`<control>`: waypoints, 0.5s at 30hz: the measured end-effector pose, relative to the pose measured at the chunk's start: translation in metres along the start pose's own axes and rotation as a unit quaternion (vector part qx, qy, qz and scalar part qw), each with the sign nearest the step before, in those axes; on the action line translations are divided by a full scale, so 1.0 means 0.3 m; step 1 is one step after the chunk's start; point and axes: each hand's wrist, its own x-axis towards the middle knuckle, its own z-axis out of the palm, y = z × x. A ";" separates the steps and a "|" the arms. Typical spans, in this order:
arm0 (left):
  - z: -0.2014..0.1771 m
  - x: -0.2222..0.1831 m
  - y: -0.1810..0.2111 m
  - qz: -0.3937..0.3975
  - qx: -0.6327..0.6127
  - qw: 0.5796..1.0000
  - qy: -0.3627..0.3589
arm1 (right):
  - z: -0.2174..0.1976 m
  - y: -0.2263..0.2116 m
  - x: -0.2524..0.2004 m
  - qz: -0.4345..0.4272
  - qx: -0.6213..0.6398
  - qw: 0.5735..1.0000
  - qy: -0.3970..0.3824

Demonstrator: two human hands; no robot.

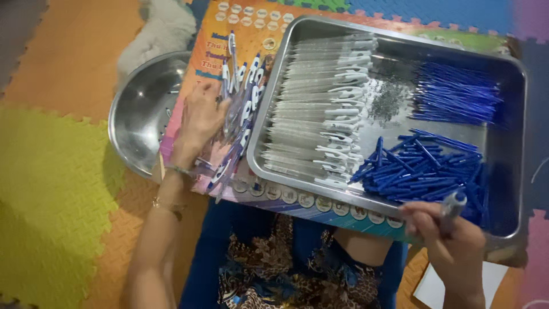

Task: The person assembles pens by picking up white barrels from a tray, inserting blue ink cartridges, and attaching blue caps by hand.

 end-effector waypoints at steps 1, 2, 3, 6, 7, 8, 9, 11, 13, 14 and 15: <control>-0.046 -0.012 0.046 -0.003 0.002 1.000 0.003 | 0.001 0.007 -0.014 -0.003 0.001 1.000 -0.002; -0.091 -0.022 0.093 -0.071 -0.022 0.995 -0.070 | 0.001 0.013 -0.030 0.029 -0.008 1.000 0.000; -0.134 -0.031 0.141 -0.139 -0.046 0.979 -0.142 | 0.002 0.020 -0.045 0.062 -0.017 0.998 0.003; -0.044 -0.003 0.070 -0.145 -0.007 0.981 -0.131 | 0.014 0.032 -0.072 0.089 -0.012 0.996 0.001; -0.032 -0.004 0.053 -0.146 -0.007 0.980 -0.131 | 0.020 0.056 -0.082 0.089 -0.013 0.996 0.000; -0.022 0.000 0.037 -0.119 0.022 0.988 -0.100 | 0.028 0.080 -0.091 0.079 0.026 0.997 -0.002; -0.012 0.006 0.023 -0.092 0.052 0.992 -0.069 | 0.034 0.105 -0.100 0.068 0.066 0.996 -0.003; -0.034 0.010 0.045 -0.121 0.038 0.988 -0.094 | 0.042 0.079 -0.101 0.083 0.068 0.994 0.005; -0.105 0.009 0.105 -0.149 0.023 0.981 -0.121 | 0.045 0.088 -0.113 0.099 0.070 0.992 0.013; -0.166 0.008 0.152 -0.221 -0.048 0.964 -0.140 | 0.048 0.110 -0.123 0.100 0.083 0.991 0.017; -0.227 0.006 0.199 -0.291 -0.118 0.936 -0.157 | 0.050 0.131 -0.133 0.102 0.095 0.990 0.021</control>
